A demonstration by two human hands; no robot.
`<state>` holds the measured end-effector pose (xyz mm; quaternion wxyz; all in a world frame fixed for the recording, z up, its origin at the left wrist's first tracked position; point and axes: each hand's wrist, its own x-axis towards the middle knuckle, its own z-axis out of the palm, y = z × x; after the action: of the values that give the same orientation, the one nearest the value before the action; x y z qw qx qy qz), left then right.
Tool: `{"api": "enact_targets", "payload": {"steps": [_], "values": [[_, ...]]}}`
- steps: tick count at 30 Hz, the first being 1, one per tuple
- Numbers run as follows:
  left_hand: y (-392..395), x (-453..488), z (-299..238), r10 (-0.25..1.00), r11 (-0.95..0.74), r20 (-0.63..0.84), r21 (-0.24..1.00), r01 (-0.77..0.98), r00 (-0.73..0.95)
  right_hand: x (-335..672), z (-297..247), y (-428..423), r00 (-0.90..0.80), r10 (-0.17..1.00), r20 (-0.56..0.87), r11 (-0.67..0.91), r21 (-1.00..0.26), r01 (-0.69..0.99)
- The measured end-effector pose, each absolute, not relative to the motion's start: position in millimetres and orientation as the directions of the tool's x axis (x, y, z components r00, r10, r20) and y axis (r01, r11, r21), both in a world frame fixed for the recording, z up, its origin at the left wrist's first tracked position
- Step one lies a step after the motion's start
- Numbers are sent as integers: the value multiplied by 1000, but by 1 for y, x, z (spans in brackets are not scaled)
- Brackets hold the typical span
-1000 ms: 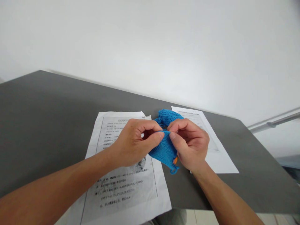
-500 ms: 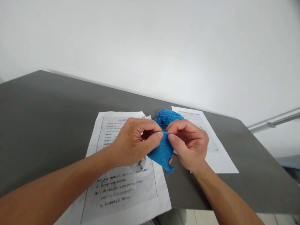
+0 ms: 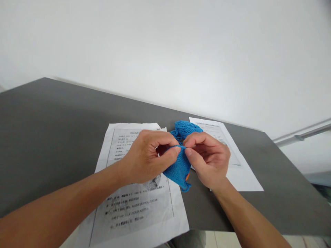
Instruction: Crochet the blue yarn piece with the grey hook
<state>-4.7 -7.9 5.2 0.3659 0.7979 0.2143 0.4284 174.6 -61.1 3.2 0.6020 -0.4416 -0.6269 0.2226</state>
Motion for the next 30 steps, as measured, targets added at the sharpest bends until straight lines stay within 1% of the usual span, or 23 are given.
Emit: {"api": "enact_targets", "payload": {"steps": [10, 22, 30], "values": [[-8, -4, 5, 627, -666, 551, 746, 11, 551, 174, 1, -60, 106, 827, 552, 507, -814, 283], [-7, -4, 3, 625, -661, 546, 750, 6, 558, 174, 1, -61, 82, 806, 586, 549, -793, 263], [-7, -3, 4, 616, -659, 548, 752, -11, 565, 173, 0, -61, 79, 815, 574, 536, -799, 271]]}}
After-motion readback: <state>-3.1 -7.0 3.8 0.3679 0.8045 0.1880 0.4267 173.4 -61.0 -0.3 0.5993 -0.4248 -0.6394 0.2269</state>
